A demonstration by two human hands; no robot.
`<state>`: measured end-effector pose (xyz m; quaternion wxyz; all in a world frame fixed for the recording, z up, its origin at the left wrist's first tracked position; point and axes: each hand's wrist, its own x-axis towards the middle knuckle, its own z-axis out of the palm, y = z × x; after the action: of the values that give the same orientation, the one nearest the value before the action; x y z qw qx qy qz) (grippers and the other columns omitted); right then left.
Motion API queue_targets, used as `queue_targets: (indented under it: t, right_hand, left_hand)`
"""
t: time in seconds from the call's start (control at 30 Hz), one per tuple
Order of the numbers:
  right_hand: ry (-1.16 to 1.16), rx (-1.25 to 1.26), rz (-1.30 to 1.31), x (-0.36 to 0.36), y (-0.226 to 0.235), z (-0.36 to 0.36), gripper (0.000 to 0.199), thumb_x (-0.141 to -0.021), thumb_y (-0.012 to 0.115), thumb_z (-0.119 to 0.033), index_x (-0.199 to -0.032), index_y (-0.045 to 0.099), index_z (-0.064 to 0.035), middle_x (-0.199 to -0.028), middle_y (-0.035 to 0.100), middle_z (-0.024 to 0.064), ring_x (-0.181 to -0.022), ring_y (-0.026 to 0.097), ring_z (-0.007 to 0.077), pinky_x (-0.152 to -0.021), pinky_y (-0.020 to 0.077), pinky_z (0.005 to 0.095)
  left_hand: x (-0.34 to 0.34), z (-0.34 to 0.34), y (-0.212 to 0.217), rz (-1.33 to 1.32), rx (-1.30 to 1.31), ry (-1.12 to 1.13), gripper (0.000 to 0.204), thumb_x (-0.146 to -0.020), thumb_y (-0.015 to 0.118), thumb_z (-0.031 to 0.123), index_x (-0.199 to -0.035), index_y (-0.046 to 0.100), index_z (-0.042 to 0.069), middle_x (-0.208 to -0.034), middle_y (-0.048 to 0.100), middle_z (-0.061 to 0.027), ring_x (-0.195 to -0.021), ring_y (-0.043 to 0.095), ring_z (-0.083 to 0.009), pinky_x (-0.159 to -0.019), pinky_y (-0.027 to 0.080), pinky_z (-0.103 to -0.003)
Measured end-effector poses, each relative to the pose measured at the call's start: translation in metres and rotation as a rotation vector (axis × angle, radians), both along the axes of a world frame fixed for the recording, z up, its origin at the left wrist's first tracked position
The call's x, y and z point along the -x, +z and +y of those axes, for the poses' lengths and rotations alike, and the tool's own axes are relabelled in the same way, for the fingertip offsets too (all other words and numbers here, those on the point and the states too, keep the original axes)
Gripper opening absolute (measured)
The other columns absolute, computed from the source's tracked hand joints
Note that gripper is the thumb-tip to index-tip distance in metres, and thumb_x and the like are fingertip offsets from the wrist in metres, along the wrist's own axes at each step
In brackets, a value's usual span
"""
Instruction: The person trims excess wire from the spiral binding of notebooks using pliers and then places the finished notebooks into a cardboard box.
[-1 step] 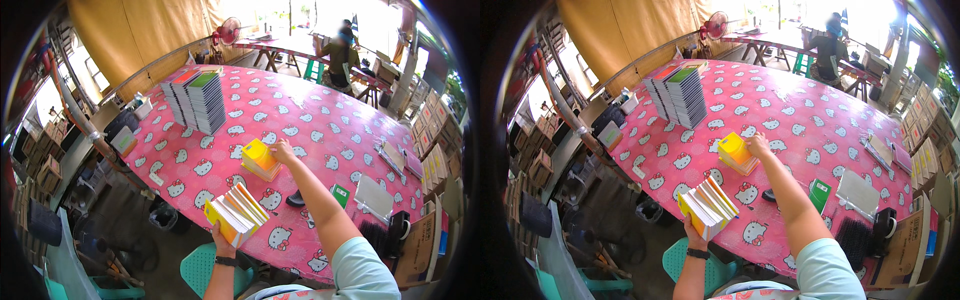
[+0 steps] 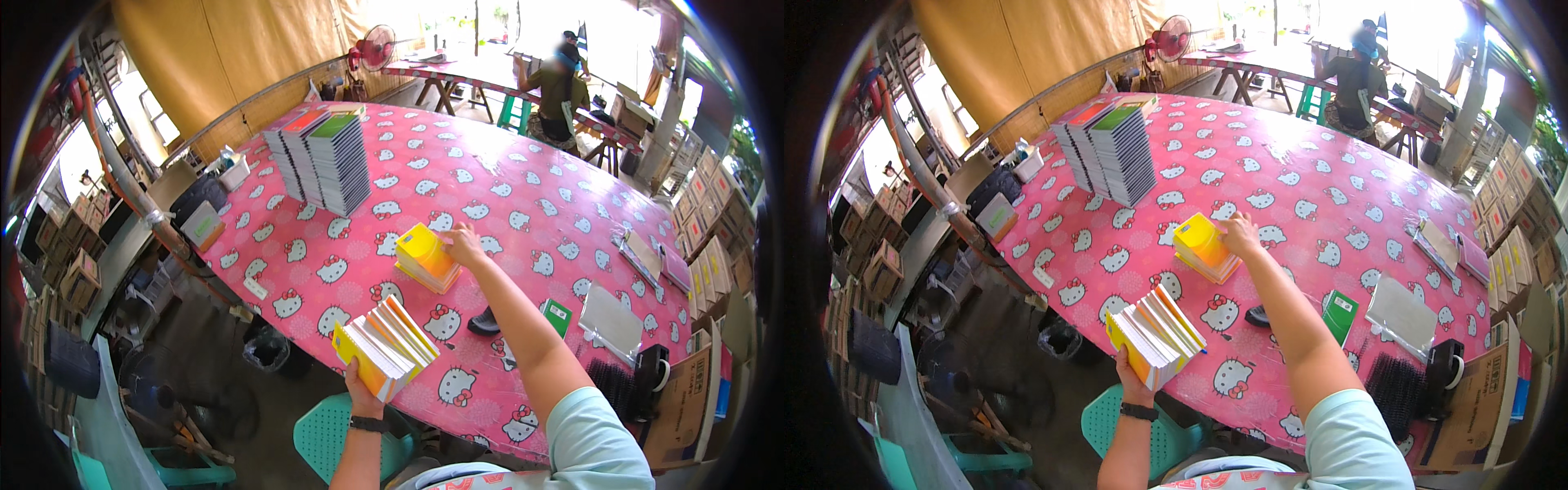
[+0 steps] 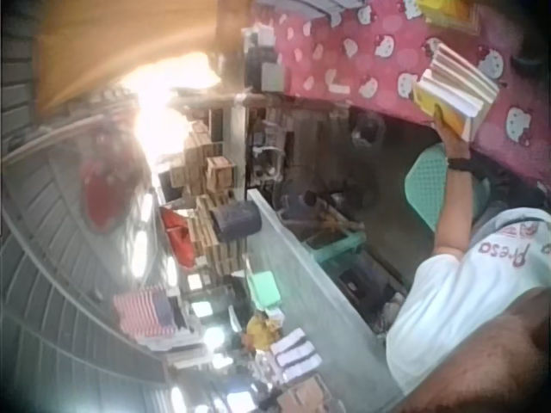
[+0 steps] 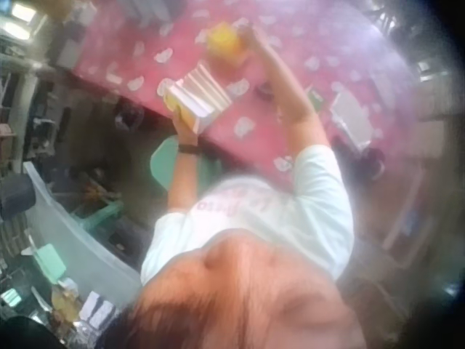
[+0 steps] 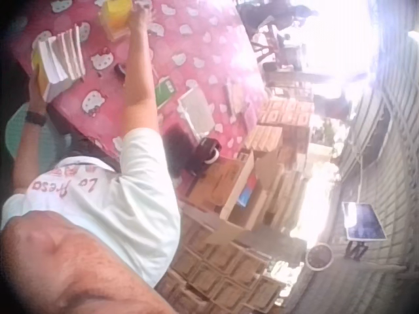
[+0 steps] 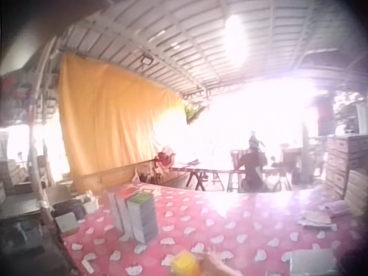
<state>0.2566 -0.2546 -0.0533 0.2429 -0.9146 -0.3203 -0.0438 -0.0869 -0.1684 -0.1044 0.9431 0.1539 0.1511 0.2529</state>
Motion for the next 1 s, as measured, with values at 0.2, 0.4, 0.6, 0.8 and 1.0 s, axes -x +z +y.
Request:
queue_targets:
  t: [0.2, 0.4, 0.6, 0.8, 1.0]
  right_hand:
    - [0.210, -0.320, 0.844, 0.118, 0.047, -0.022, 0.043, -0.084, 0.066, -0.037, -0.114, 0.062, -0.0059, -0.094, 0.066, 0.0051, -0.084, 0.058, 0.0127, -0.072, 0.0478, 0.0297]
    - [0.209, -0.371, 0.887, 0.167, 0.042, -0.074, 0.061, -0.075, 0.077, -0.039, -0.113, 0.056, 0.0039, -0.096, 0.065, 0.0098, -0.087, 0.061, 0.0155, -0.080, 0.0475, 0.0298]
    - [0.029, -0.219, 0.723, 0.178, 0.026, -0.111, 0.092, -0.059, 0.079, -0.058, -0.117, 0.048, 0.0063, -0.106, 0.060, 0.0242, -0.102, 0.060, 0.0340, -0.086, 0.0468, 0.0398]
    - [-0.172, -0.403, 0.784, 0.198, 0.016, -0.150, 0.086, -0.059, 0.083, -0.050, -0.116, 0.049, 0.0051, -0.110, 0.060, 0.0206, -0.104, 0.059, 0.0289, -0.090, 0.0455, 0.0370]
    - [-0.235, -0.631, 0.764, 0.209, -0.016, -0.180, 0.070, -0.063, 0.083, -0.033, -0.115, 0.051, 0.0014, -0.107, 0.062, 0.0147, -0.100, 0.060, 0.0212, -0.088, 0.0463, 0.0341]
  left_hand:
    - [-0.010, 0.003, 0.002, 0.057, 0.002, -0.007, 0.052, -0.091, 0.050, 0.036, -0.132, 0.043, 0.005, -0.127, 0.054, -0.0117, -0.115, 0.053, -0.0284, -0.099, 0.042, -0.045]
    - [-0.042, -0.023, 0.010, -0.026, -0.038, -0.262, 0.057, -0.090, 0.050, 0.039, -0.135, 0.040, 0.005, -0.129, 0.052, -0.0135, -0.115, 0.053, -0.0297, -0.098, 0.043, -0.046]
    - [-0.059, -0.048, 0.010, 0.032, -0.044, -0.433, 0.058, -0.091, 0.049, 0.041, -0.135, 0.039, 0.005, -0.131, 0.050, -0.0147, -0.117, 0.052, -0.0304, -0.098, 0.042, -0.047]
    - [-0.067, -0.074, -0.001, 0.074, -0.047, -0.548, 0.051, -0.095, 0.047, 0.037, -0.133, 0.042, 0.004, -0.126, 0.055, -0.0138, -0.112, 0.056, -0.0280, -0.097, 0.044, -0.046]
    - [-0.068, -0.085, 0.010, 0.052, 0.006, -0.607, 0.048, -0.094, 0.051, 0.034, -0.129, 0.045, 0.002, -0.125, 0.055, -0.0139, -0.111, 0.057, -0.0275, -0.095, 0.046, -0.045]
